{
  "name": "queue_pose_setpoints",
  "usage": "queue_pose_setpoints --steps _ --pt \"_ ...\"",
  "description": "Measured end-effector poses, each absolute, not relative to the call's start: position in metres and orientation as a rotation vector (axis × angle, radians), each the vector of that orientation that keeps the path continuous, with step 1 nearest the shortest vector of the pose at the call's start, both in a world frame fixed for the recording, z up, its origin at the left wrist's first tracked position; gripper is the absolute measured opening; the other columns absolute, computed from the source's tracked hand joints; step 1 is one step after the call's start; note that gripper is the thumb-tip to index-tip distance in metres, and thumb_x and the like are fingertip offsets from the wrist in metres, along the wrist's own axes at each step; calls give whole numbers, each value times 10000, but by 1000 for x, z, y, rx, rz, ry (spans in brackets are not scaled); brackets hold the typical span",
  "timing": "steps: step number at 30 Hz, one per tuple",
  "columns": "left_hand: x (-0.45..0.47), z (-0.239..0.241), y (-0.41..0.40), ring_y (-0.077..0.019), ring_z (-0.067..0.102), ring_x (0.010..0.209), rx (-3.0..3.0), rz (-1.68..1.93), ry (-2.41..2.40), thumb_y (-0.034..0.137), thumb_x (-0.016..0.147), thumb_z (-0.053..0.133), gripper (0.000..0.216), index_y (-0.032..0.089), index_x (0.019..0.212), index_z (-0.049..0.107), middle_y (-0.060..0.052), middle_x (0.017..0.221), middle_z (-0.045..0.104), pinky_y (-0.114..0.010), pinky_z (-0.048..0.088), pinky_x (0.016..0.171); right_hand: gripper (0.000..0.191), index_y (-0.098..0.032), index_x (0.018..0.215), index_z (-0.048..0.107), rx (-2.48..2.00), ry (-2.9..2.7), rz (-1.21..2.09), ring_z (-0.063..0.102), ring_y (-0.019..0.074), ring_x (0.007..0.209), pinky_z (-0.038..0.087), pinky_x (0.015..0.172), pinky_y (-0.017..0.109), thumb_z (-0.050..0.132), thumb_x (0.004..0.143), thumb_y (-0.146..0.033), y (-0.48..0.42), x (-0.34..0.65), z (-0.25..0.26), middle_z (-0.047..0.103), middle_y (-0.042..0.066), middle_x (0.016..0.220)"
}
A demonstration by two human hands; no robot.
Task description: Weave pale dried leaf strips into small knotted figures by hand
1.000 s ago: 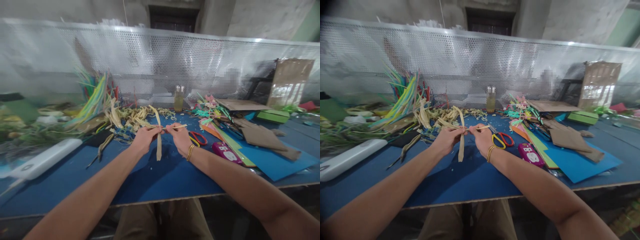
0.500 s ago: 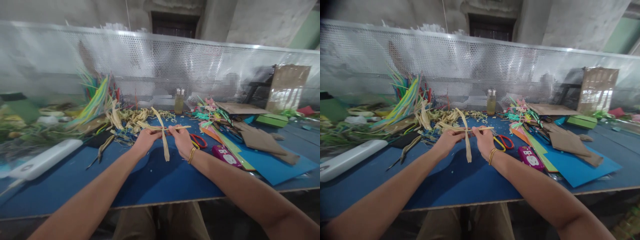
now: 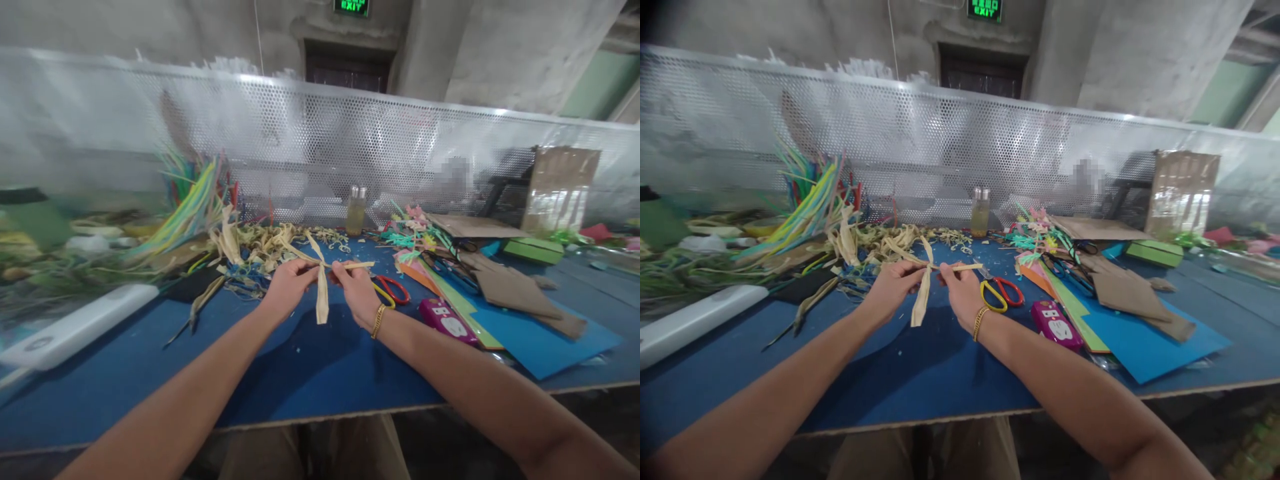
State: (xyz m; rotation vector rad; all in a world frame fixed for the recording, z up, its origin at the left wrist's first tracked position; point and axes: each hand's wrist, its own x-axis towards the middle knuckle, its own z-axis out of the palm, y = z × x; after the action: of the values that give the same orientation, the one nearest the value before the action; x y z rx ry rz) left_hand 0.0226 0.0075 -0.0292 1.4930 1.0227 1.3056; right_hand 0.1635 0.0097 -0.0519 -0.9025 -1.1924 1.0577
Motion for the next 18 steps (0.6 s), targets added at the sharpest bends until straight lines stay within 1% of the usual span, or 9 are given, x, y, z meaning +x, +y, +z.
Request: queue_pose_setpoints --steps 3,7,10,13,16,18 --pt "25 -26 4 -120 505 538 1407 1300 1008 326 658 717 210 159 786 706 -14 624 631 -231 379 520 318 -179 755 587 -893 -1207 1109 560 143 688 446 707 280 616 742 -495 6 160 -52 619 14 715" --pt "25 -27 4 -126 528 556 1363 1275 994 346 652 724 222 167 781 700 -20 650 651 -223 391 514 339 -179 746 600 -914 -1203 1131 576 155 711 450 713 282 624 726 -517 3 158 -51 637 29 725" --pt "24 -29 6 -148 579 635 1382 1215 949 340 670 709 212 173 801 707 -35 715 677 -238 439 590 347 -179 740 609 -909 -1195 1130 580 158 696 449 710 285 606 738 -526 5 159 -52 642 27 722" --pt "24 -30 7 -156 600 697 1439 1156 926 329 704 677 205 181 842 715 -44 770 690 -249 456 658 351 -176 734 613 -918 -1190 1116 570 154 655 447 692 285 589 754 -526 9 161 -55 637 25 698" --pt "22 -29 7 -159 605 716 1490 1126 932 331 729 654 209 194 871 720 -44 779 691 -246 455 655 353 -175 741 600 -917 -1176 1115 557 148 624 445 677 284 584 757 -527 12 162 -57 631 23 691" --pt "21 -29 8 -155 595 679 1500 1134 945 342 725 660 219 195 873 724 -43 746 684 -242 452 628 362 -175 732 588 -923 -1159 1107 548 146 617 443 670 282 592 746 -537 12 162 -57 622 19 685"
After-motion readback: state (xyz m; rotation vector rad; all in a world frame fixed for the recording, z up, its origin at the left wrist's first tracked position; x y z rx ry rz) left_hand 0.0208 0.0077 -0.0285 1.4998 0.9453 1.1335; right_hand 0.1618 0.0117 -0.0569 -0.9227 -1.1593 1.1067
